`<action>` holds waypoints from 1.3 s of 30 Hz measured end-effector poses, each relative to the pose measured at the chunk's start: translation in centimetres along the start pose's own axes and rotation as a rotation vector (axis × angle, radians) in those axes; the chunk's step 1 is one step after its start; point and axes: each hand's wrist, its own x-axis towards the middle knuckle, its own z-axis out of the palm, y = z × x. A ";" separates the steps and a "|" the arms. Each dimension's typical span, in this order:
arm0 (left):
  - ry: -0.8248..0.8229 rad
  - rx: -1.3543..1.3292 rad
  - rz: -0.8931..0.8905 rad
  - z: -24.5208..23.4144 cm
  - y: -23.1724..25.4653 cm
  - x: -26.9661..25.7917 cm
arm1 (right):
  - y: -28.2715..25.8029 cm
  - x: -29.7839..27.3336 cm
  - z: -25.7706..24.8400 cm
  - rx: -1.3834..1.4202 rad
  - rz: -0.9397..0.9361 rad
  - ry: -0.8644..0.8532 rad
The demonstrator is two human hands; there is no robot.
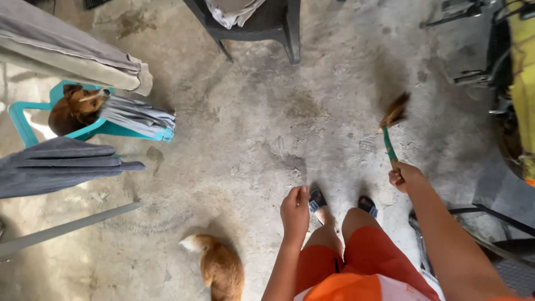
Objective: Sweeping the concrete floor and organizing pet feeding bowls in an outdoor/garage area.
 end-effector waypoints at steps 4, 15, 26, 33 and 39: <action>0.108 0.192 0.234 -0.2 0.9 1.0 | 6.2 7.1 4.4 -0.287 0.037 -0.051; -0.021 0.084 -0.037 6.6 5.1 6.4 | 3.9 -8.3 16.2 -1.085 0.119 -0.288; -0.097 -0.070 -0.146 16.7 11.0 11.6 | -31.4 -5.9 0.7 -1.048 -0.261 0.203; -0.014 0.021 -0.312 16.6 10.5 13.2 | -27.6 17.2 4.9 -0.653 -0.222 -0.002; 0.061 -0.068 -0.194 14.5 8.2 15.5 | 0.8 21.4 20.7 -2.208 -1.311 -0.678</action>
